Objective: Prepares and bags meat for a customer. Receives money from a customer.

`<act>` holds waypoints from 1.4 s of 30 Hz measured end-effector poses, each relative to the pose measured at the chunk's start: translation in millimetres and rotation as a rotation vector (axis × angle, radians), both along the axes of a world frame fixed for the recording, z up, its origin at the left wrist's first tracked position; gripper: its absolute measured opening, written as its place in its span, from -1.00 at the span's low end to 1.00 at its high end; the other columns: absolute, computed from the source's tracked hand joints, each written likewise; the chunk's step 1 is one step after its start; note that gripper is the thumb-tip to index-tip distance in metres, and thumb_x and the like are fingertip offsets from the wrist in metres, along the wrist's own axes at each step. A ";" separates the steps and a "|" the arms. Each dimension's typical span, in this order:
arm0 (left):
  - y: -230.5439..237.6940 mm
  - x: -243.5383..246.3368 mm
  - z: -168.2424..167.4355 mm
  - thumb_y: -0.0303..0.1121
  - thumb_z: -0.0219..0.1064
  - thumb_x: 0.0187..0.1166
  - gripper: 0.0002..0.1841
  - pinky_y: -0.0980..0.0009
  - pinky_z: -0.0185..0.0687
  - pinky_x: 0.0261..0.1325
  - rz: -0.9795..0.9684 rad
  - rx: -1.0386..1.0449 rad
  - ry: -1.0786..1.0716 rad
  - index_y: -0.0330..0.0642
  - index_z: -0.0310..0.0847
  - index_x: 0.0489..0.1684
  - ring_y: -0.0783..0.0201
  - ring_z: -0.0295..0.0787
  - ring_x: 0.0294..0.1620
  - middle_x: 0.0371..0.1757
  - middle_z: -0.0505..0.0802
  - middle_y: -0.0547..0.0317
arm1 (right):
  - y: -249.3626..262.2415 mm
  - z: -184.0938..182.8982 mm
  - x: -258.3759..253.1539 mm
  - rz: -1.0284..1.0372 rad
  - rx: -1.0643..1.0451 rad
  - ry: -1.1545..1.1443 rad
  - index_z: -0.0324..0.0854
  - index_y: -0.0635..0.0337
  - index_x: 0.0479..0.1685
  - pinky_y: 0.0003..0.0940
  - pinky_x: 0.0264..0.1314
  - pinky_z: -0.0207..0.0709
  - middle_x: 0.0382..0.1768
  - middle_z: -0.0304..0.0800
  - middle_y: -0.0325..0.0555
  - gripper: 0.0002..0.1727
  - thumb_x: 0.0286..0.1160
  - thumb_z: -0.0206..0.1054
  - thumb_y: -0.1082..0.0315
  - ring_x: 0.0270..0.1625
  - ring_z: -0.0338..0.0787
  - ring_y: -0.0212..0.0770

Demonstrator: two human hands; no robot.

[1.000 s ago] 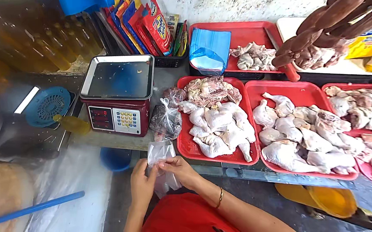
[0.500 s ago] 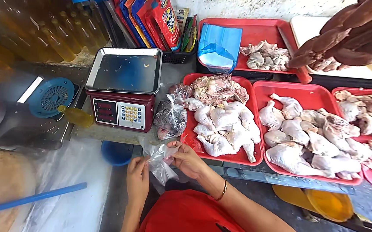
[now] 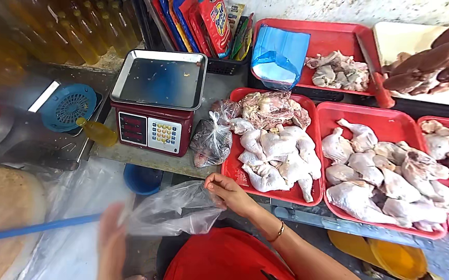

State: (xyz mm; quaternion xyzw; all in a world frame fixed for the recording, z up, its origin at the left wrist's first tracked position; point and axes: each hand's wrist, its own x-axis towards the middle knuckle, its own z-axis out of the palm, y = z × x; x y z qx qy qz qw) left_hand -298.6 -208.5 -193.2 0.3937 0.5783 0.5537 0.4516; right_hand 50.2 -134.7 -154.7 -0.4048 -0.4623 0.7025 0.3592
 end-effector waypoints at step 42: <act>111.2 190.8 110.4 -0.69 0.23 0.39 -0.27 0.29 0.86 -0.14 -0.662 -0.291 -0.183 -0.26 0.26 0.72 0.26 0.84 -0.08 0.52 0.60 -0.02 | 69.9 99.8 90.0 -1.211 0.768 0.179 0.59 -0.07 -0.06 -0.41 0.03 0.75 -0.26 0.81 -0.47 -0.72 0.74 -0.01 0.49 -0.16 0.82 -0.47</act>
